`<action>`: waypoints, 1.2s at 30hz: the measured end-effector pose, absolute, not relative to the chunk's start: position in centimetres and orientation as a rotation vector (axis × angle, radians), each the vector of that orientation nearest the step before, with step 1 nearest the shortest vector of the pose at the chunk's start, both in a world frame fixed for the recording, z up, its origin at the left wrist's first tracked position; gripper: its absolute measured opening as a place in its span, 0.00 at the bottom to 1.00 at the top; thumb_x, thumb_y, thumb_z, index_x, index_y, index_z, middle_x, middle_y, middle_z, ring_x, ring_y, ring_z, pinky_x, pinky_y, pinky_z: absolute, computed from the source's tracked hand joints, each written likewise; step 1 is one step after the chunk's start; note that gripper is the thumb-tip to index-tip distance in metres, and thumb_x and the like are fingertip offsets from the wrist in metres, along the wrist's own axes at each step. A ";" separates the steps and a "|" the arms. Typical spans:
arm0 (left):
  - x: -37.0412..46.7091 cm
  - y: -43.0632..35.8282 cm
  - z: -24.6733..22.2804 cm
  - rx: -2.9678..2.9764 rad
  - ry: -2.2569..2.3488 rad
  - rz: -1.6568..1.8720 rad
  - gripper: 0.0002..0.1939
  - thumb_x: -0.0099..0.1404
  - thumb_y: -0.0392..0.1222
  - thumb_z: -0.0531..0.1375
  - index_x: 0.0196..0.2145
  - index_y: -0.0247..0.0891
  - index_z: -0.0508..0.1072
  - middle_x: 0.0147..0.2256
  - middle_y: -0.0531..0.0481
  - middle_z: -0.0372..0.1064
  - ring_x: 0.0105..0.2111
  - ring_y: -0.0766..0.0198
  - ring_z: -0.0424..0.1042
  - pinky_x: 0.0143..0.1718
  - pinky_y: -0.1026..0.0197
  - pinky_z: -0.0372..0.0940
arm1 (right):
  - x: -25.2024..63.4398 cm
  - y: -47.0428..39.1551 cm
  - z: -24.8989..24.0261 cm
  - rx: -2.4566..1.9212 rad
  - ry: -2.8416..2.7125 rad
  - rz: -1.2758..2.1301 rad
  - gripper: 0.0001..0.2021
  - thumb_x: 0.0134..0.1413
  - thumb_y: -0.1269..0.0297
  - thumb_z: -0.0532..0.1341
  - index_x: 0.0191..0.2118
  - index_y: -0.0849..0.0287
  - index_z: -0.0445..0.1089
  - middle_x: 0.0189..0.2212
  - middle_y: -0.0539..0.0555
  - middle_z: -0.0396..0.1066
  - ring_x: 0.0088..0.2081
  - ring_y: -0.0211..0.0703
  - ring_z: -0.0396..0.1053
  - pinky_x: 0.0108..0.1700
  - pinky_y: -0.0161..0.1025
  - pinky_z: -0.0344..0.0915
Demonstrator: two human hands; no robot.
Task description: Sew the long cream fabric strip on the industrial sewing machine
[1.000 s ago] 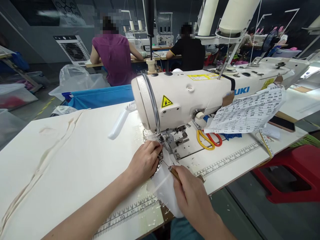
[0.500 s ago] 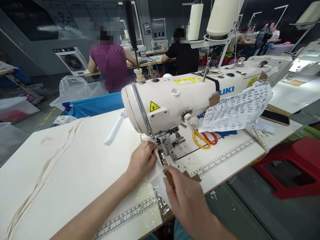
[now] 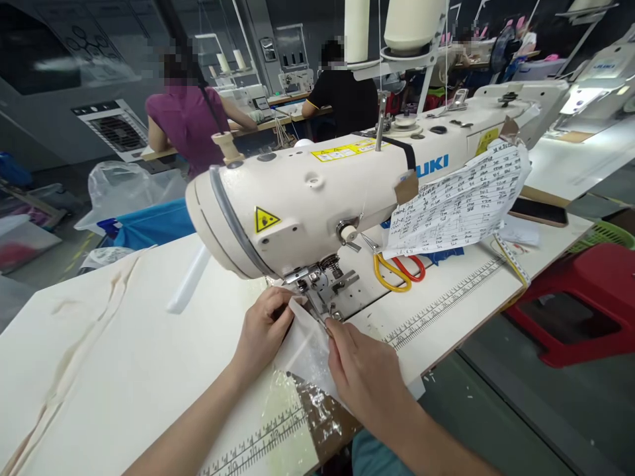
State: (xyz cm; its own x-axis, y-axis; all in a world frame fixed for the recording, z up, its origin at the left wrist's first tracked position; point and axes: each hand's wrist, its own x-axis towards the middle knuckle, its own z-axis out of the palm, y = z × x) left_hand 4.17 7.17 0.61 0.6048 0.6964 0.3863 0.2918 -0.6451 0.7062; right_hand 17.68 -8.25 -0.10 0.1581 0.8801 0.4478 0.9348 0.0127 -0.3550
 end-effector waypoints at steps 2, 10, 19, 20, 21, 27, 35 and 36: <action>4.2 7.2 0.5 2.231 0.778 0.887 0.12 0.70 0.44 0.56 0.32 0.39 0.74 0.36 0.50 0.73 0.37 0.63 0.71 0.39 0.63 0.65 | 17.7 -8.2 -0.2 -1.871 -1.723 -0.122 0.16 0.62 0.76 0.54 0.54 0.68 0.68 0.36 0.57 0.76 0.30 0.48 0.76 0.24 0.40 0.64; 4.2 7.1 0.9 2.235 0.802 0.849 0.13 0.70 0.46 0.54 0.31 0.39 0.73 0.36 0.49 0.73 0.37 0.61 0.71 0.38 0.62 0.66 | 17.8 -7.7 -0.1 -1.885 -1.736 -0.127 0.15 0.62 0.76 0.55 0.53 0.67 0.68 0.36 0.57 0.77 0.30 0.48 0.76 0.24 0.40 0.65; 4.2 7.2 1.0 2.288 0.792 0.834 0.12 0.69 0.43 0.53 0.33 0.40 0.74 0.36 0.48 0.73 0.38 0.61 0.71 0.39 0.60 0.68 | 17.7 -7.8 -0.1 -1.864 -1.747 -0.119 0.15 0.63 0.76 0.55 0.53 0.67 0.68 0.36 0.56 0.76 0.30 0.47 0.75 0.24 0.40 0.63; 4.1 7.2 1.0 2.298 0.786 0.830 0.12 0.69 0.43 0.53 0.33 0.39 0.73 0.37 0.48 0.73 0.38 0.61 0.71 0.39 0.60 0.68 | 17.7 -7.8 -0.1 -1.863 -1.749 -0.116 0.15 0.63 0.76 0.55 0.54 0.67 0.68 0.36 0.56 0.76 0.30 0.47 0.75 0.25 0.40 0.64; 4.1 7.3 1.0 2.310 0.777 0.826 0.11 0.69 0.43 0.53 0.33 0.39 0.73 0.37 0.48 0.73 0.38 0.61 0.72 0.39 0.60 0.68 | 17.7 -7.8 -0.1 -1.865 -1.754 -0.114 0.15 0.63 0.76 0.55 0.54 0.66 0.68 0.37 0.57 0.76 0.30 0.47 0.75 0.25 0.39 0.64; 4.1 7.5 0.6 2.390 0.740 0.845 0.08 0.66 0.38 0.54 0.35 0.40 0.73 0.38 0.48 0.73 0.40 0.60 0.72 0.42 0.58 0.68 | 17.7 -7.8 0.1 -1.887 -1.767 -0.100 0.16 0.61 0.77 0.58 0.54 0.66 0.67 0.34 0.55 0.76 0.27 0.45 0.73 0.24 0.38 0.61; 4.1 7.7 0.7 2.371 0.774 0.843 0.09 0.67 0.39 0.53 0.33 0.39 0.73 0.37 0.49 0.73 0.38 0.61 0.72 0.39 0.60 0.67 | 17.7 -8.0 0.0 -1.835 -1.714 -0.085 0.15 0.64 0.76 0.53 0.55 0.66 0.66 0.37 0.57 0.76 0.31 0.47 0.74 0.27 0.40 0.64; 4.1 7.7 0.7 2.369 0.779 0.835 0.09 0.67 0.40 0.54 0.33 0.39 0.73 0.37 0.49 0.73 0.38 0.61 0.72 0.38 0.60 0.67 | 17.7 -8.0 0.0 -1.836 -1.713 -0.083 0.15 0.64 0.76 0.53 0.55 0.66 0.66 0.37 0.56 0.76 0.31 0.47 0.74 0.27 0.40 0.63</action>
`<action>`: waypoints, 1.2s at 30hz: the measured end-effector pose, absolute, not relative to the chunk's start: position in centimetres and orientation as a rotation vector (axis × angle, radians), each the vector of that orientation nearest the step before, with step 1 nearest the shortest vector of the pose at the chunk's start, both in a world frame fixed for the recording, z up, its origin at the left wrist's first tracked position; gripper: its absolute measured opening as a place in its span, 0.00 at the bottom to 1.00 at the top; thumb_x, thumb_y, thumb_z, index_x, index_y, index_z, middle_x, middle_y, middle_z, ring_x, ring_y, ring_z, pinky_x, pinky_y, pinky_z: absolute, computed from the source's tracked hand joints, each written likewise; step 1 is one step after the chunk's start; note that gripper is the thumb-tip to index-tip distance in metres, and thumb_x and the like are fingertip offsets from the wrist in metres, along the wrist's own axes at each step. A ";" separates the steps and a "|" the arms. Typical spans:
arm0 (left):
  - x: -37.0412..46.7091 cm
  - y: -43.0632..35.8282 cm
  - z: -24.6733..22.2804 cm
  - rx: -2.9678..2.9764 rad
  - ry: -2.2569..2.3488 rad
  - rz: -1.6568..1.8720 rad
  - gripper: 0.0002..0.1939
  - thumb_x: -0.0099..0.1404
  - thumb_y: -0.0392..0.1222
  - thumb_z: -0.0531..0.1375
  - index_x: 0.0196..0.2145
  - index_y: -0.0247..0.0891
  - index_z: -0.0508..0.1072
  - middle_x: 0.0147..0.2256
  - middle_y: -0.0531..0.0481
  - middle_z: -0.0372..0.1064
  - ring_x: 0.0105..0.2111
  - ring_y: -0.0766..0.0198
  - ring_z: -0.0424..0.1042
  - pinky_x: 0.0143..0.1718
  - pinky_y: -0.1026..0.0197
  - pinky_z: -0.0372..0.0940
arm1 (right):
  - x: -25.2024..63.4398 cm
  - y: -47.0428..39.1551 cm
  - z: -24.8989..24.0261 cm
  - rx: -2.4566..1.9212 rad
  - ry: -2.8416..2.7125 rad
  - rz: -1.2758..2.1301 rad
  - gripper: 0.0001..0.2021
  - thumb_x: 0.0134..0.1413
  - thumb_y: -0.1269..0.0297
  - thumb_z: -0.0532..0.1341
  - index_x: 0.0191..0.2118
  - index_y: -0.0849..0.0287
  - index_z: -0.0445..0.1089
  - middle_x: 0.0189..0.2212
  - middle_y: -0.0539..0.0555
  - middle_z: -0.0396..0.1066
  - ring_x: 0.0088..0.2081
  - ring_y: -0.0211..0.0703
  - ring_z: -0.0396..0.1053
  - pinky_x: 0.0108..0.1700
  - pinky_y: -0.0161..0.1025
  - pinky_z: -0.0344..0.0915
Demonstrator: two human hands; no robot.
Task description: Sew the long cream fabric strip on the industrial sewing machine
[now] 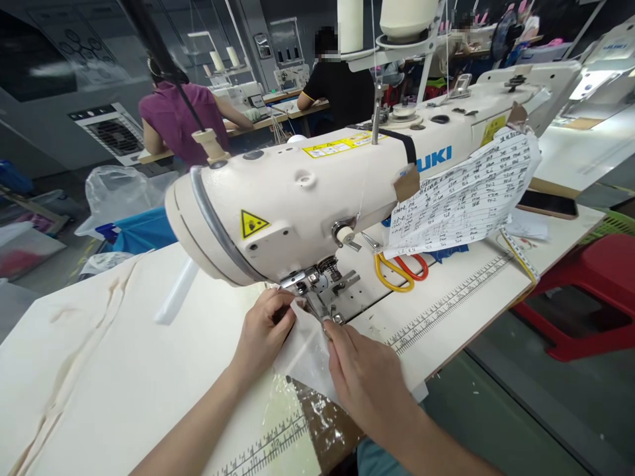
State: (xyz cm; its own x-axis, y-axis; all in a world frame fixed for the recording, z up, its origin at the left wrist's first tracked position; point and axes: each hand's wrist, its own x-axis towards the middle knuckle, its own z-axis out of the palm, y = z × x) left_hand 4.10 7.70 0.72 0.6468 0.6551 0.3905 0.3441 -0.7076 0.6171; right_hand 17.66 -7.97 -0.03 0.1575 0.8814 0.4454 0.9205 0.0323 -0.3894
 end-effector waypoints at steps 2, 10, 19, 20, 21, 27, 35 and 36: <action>4.1 7.7 0.7 2.368 0.786 0.830 0.09 0.67 0.40 0.54 0.33 0.39 0.73 0.37 0.49 0.73 0.38 0.61 0.72 0.38 0.60 0.67 | 17.7 -7.9 0.0 -1.848 -1.719 -0.083 0.15 0.64 0.76 0.53 0.54 0.66 0.66 0.36 0.56 0.76 0.29 0.46 0.74 0.26 0.40 0.62; 4.3 7.5 0.8 2.496 0.770 0.835 0.08 0.66 0.39 0.53 0.36 0.40 0.71 0.37 0.48 0.72 0.38 0.59 0.71 0.38 0.59 0.66 | 17.6 -7.7 -0.1 -1.887 -1.736 -0.147 0.14 0.61 0.76 0.57 0.52 0.65 0.68 0.33 0.54 0.76 0.26 0.44 0.72 0.24 0.39 0.59; 4.2 7.9 0.5 2.563 0.764 0.847 0.07 0.67 0.38 0.52 0.35 0.40 0.69 0.35 0.48 0.72 0.37 0.59 0.70 0.36 0.59 0.65 | 17.2 -7.8 -0.1 -1.904 -1.738 -0.213 0.15 0.60 0.77 0.59 0.53 0.66 0.67 0.32 0.55 0.75 0.24 0.46 0.71 0.22 0.41 0.61; 4.2 7.8 0.6 2.539 0.780 0.833 0.07 0.67 0.39 0.52 0.34 0.40 0.69 0.35 0.49 0.72 0.37 0.60 0.70 0.36 0.59 0.65 | 17.3 -7.8 -0.1 -1.906 -1.730 -0.199 0.15 0.59 0.77 0.59 0.52 0.66 0.68 0.32 0.55 0.76 0.25 0.46 0.72 0.22 0.41 0.62; 4.2 7.8 0.8 2.517 0.796 0.824 0.07 0.67 0.39 0.52 0.33 0.41 0.69 0.35 0.49 0.72 0.37 0.60 0.70 0.35 0.60 0.65 | 17.3 -7.8 -0.1 -1.908 -1.723 -0.184 0.15 0.59 0.77 0.59 0.52 0.65 0.68 0.33 0.55 0.76 0.26 0.46 0.73 0.23 0.40 0.62; 4.3 7.5 1.2 2.468 0.788 0.840 0.07 0.66 0.39 0.53 0.31 0.41 0.68 0.34 0.50 0.72 0.35 0.61 0.71 0.35 0.60 0.66 | 17.5 -7.5 0.3 -1.911 -1.733 -0.124 0.15 0.60 0.76 0.60 0.52 0.66 0.68 0.34 0.56 0.77 0.28 0.46 0.74 0.24 0.39 0.64; 4.2 7.5 1.0 2.732 0.529 1.005 0.07 0.68 0.30 0.53 0.36 0.39 0.68 0.35 0.49 0.70 0.37 0.60 0.69 0.37 0.59 0.66 | 17.4 -7.3 0.3 -1.915 -1.717 -0.080 0.14 0.61 0.76 0.59 0.52 0.65 0.68 0.36 0.56 0.77 0.29 0.45 0.75 0.25 0.38 0.65; 4.3 7.5 1.0 2.783 0.477 1.019 0.07 0.69 0.29 0.53 0.37 0.39 0.68 0.35 0.48 0.70 0.37 0.60 0.69 0.37 0.58 0.66 | 17.4 -7.3 0.3 -1.916 -1.724 -0.078 0.14 0.61 0.76 0.59 0.52 0.65 0.68 0.36 0.56 0.77 0.30 0.45 0.75 0.25 0.38 0.65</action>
